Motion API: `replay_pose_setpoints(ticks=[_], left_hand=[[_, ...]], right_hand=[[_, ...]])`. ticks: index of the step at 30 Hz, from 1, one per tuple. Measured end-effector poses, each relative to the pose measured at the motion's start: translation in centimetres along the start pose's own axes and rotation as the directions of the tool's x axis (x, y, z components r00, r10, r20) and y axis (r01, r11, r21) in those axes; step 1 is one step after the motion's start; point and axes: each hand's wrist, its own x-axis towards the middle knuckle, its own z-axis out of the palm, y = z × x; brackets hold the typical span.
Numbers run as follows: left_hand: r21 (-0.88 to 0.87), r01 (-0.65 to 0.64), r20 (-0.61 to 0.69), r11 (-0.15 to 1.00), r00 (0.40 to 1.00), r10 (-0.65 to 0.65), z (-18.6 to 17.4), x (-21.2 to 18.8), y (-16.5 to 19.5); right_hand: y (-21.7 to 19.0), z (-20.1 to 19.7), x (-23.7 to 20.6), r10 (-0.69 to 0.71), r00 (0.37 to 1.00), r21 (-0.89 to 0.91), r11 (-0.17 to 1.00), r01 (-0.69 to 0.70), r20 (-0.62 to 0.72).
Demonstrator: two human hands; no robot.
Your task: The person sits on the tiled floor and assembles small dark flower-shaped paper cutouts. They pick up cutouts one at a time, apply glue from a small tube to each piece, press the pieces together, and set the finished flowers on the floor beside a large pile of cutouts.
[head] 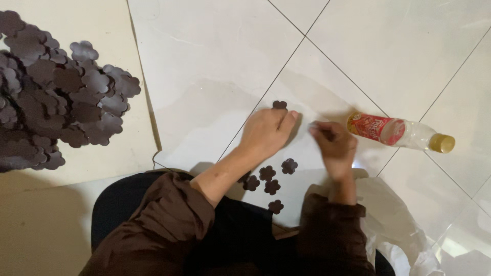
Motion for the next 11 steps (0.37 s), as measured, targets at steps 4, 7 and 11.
replay_pose_setpoints(ticks=[4,7,11], left_hand=[[0.425,-0.28,-0.169,0.861,0.91,0.38,-0.3,0.3,-1.2],[0.539,-0.27,-0.078,0.798,0.927,0.366,0.4,-0.1,-2.1],[0.651,-0.315,0.023,0.69,0.917,0.398,2.2,-0.9,-2.9]], right_hand=[[1.2,-1.0,0.5,-0.177,0.978,-0.441,0.891,0.112,-0.109],[1.2,0.7,-0.2,-0.216,0.97,-0.448,0.882,0.145,-0.113],[-0.2,2.9,-1.6,-0.147,0.987,-0.338,0.934,0.117,-0.065]])
